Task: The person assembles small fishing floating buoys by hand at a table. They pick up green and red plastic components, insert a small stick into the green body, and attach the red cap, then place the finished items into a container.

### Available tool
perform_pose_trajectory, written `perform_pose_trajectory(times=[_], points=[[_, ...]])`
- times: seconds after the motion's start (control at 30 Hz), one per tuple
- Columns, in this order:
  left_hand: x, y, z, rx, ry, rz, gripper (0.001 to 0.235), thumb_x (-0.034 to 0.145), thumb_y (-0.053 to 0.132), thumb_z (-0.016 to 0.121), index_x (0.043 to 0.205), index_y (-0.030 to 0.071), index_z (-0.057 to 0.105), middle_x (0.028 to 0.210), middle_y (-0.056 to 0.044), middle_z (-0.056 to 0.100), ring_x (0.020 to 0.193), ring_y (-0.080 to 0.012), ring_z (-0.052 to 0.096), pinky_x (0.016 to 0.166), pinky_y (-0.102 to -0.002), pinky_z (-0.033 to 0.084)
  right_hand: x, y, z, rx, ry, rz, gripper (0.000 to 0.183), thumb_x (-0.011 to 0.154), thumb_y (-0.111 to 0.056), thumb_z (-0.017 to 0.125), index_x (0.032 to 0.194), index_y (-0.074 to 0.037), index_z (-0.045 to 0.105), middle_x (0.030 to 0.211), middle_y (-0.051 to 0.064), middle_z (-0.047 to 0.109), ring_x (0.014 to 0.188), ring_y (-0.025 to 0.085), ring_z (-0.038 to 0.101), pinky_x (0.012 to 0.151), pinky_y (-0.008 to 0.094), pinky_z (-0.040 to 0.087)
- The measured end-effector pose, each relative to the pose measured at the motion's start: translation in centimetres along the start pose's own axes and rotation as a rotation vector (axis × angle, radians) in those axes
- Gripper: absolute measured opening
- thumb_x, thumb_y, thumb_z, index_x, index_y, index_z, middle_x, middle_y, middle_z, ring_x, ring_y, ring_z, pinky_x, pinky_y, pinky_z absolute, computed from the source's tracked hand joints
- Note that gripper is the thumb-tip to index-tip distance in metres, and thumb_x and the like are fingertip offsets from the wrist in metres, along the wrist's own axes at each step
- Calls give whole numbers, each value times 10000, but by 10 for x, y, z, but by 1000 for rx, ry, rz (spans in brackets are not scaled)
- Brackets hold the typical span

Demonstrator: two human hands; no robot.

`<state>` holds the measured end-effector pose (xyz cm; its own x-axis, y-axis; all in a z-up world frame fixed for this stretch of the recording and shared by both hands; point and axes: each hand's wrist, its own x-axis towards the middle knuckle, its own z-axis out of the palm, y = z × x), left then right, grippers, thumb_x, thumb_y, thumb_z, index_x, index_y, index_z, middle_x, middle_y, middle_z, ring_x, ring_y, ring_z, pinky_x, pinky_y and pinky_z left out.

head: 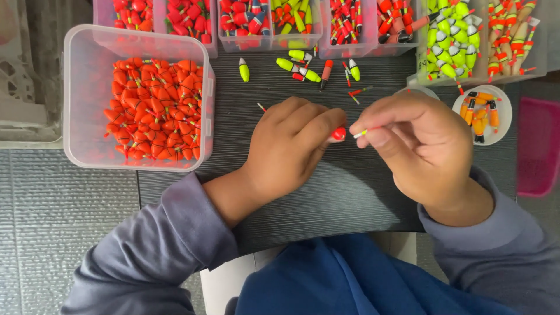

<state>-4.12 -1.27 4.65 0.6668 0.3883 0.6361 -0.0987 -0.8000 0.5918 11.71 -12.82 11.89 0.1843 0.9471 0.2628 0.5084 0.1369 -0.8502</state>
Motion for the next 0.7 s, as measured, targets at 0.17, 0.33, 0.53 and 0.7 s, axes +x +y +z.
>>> perform_pose_trajectory(times=[0.17,0.33,0.53,0.7], points=[[-1,2,1,43,30,21,185,1091,191,484,1156,76,613,956,-62,652,853,-290,586,742,-410,492,-6,11,5,126,9,-36,72,999,-27,605,1054,15,590,989,188,655,889,238,684,798,288,583],[-2,2,3,30,11,-8,175,1078,188,498,1147,76,612,945,-62,654,867,-292,595,736,-418,488,-4,10,6,70,21,-60,48,1014,-20,596,1046,12,579,941,188,641,851,244,663,785,299,558],[-1,4,3,11,5,-40,174,1064,198,506,1112,68,612,943,-74,652,870,-309,603,743,-433,495,-4,15,10,44,29,-114,48,1032,-26,569,1060,8,550,936,198,635,830,251,662,783,316,560],[-3,6,4,-31,-4,-73,206,1062,219,498,1099,49,608,946,-92,658,856,-334,606,719,-450,483,-2,20,12,-22,34,-189,48,1037,-10,568,1064,13,535,921,199,642,820,259,650,766,320,533]])
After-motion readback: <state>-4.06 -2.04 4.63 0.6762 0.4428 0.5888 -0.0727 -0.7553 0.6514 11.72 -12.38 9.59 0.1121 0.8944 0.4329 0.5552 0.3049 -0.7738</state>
